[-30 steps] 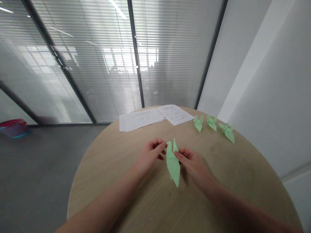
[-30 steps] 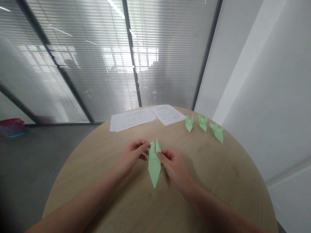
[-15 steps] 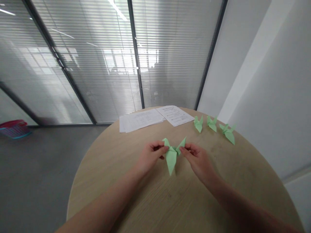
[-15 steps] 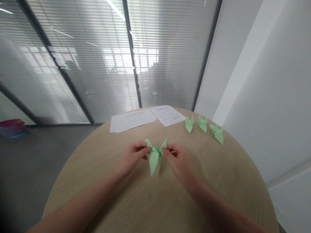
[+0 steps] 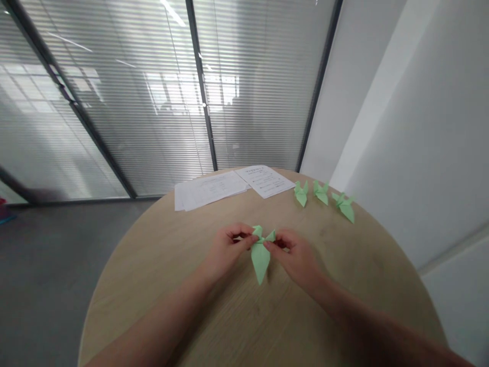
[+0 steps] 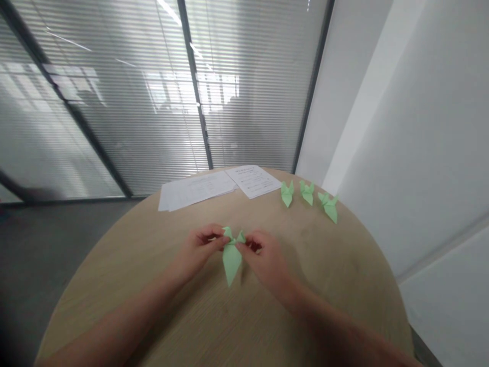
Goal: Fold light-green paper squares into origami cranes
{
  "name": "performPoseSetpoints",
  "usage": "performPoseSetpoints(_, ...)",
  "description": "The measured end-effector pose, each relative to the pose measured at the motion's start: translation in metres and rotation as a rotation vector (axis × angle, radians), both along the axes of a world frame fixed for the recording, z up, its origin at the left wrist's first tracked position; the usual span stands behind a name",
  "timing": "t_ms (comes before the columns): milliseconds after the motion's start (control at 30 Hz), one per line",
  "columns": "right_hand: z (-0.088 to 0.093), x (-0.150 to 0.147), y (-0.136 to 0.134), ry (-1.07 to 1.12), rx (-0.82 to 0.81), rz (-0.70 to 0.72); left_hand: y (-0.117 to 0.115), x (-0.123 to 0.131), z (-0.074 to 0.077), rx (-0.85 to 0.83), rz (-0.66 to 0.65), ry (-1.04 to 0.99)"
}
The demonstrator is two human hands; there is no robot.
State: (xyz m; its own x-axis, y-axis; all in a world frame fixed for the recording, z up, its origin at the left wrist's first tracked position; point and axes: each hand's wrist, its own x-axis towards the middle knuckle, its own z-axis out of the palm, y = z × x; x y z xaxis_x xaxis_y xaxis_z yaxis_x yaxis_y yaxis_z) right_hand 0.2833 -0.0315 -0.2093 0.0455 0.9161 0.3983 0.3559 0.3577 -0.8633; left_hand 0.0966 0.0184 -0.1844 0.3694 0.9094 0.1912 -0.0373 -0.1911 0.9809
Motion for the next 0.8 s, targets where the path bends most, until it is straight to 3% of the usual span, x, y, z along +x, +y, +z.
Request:
performPoseSetpoints(233,0.005,0.0,-0.002,0.024,0.083,-0.069,0.002,-0.001,-0.002,-0.12,0.008,-0.115)
performPoseSetpoints(467,0.0,0.002,0.0,0.065,0.101,-0.124,-0.005,0.009,-0.01,-0.094,0.022,-0.055)
performPoseSetpoints(567,-0.001,0.003,0.001,0.09,0.099,-0.142,-0.01,0.011,-0.01,-0.186,-0.066,-0.006)
performPoseSetpoints(667,0.001,0.003,0.001,0.092,0.11,-0.124,-0.011,0.012,-0.01,-0.247,-0.156,0.064)
performPoseSetpoints(800,0.001,0.004,0.002,0.113,0.141,-0.038,-0.008,0.01,-0.009,-0.291,-0.108,0.056)
